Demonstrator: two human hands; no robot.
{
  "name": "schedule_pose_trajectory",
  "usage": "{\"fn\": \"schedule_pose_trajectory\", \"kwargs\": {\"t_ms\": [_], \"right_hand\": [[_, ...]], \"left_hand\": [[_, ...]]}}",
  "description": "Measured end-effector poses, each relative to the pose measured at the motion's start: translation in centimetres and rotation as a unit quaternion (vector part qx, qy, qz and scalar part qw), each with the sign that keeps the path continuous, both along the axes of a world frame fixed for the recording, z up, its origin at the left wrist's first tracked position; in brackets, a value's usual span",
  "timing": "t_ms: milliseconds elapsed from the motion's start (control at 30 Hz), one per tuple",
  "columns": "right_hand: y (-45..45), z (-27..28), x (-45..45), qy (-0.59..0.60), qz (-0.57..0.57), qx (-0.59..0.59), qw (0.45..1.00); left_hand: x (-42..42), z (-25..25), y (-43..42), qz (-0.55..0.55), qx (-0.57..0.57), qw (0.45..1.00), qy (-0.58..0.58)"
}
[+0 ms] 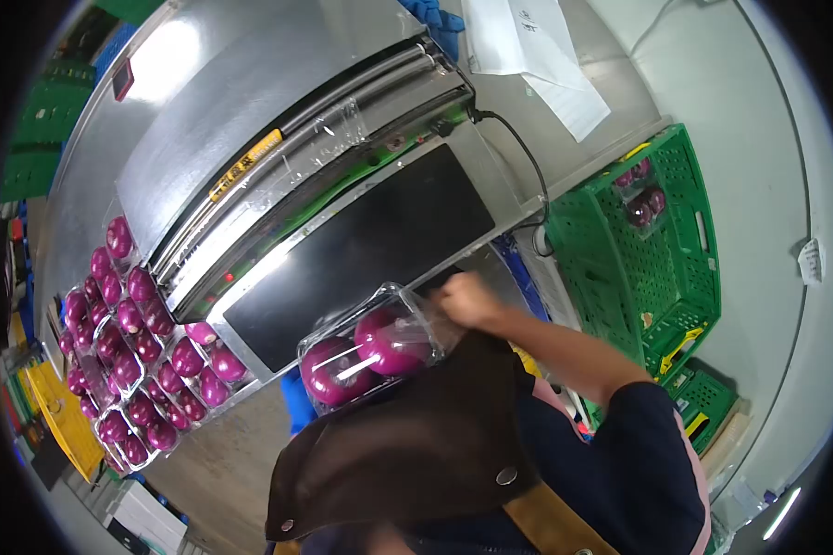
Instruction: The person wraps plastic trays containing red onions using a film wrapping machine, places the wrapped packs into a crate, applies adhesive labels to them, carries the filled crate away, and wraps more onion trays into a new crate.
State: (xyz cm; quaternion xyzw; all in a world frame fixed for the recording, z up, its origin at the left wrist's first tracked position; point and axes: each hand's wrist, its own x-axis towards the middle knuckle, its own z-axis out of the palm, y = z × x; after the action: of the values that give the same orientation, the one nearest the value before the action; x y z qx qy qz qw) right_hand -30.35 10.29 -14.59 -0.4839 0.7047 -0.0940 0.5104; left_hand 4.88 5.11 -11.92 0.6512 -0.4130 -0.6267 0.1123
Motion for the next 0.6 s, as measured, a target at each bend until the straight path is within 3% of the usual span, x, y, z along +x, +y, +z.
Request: {"fn": "schedule_pose_trajectory", "kwargs": {"t_ms": [33, 67, 100, 200, 267, 400, 433, 467, 500, 567, 600], "right_hand": [[-0.3, -1.8, 2.4, -0.068, -0.051, 0.007, 0.996], [-0.9, -3.7, 4.2, -0.137, 0.01, -0.153, 0.979], [-2.0, -3.2, 4.9, -0.256, 0.01, -0.193, 0.947], [-0.6, 1.1, 7.6, -0.563, -0.162, -0.147, 0.797], [-1.9, 6.0, 6.6, -0.546, -0.027, -0.076, 0.834], [-3.8, 8.6, 7.5, -0.376, 0.235, -0.117, 0.889], [-3.5, 8.5, 5.8, -0.328, 0.284, -0.208, 0.877], [-2.8, 9.2, 3.9, -0.275, 0.257, -0.211, 0.902], [-0.7, 5.6, 1.9, -0.2, 0.309, -0.147, 0.918], [-1.5, 9.1, -4.0, -0.18, 0.192, -0.084, 0.961], [-2.3, 9.9, -6.6, -0.124, 0.111, 0.055, 0.985]], "left_hand": [[-1.9, -0.9, 0.5, 0.059, 0.054, 0.993, 0.081], [-3.4, -2.1, 1.2, 0.119, 0.115, 0.975, 0.15], [-4.7, -2.8, 1.6, 0.16, 0.159, 0.954, 0.197], [-6.3, -3.0, 1.4, 0.22, 0.189, 0.921, 0.262], [-6.5, -1.0, -0.3, 0.222, 0.166, 0.916, 0.29], [-9.3, 3.0, -3.5, 0.139, 0.151, 0.915, 0.348], [-10.5, 3.8, -3.4, 0.098, 0.163, 0.915, 0.357], [-11.8, 4.6, -3.0, 0.054, 0.179, 0.912, 0.365], [-13.1, 5.4, -2.5, 0.011, 0.196, 0.908, 0.371], [-16.1, 6.5, -1.6, -0.064, 0.227, 0.894, 0.382], [-17.6, 6.9, -1.3, -0.094, 0.233, 0.888, 0.386]]}}
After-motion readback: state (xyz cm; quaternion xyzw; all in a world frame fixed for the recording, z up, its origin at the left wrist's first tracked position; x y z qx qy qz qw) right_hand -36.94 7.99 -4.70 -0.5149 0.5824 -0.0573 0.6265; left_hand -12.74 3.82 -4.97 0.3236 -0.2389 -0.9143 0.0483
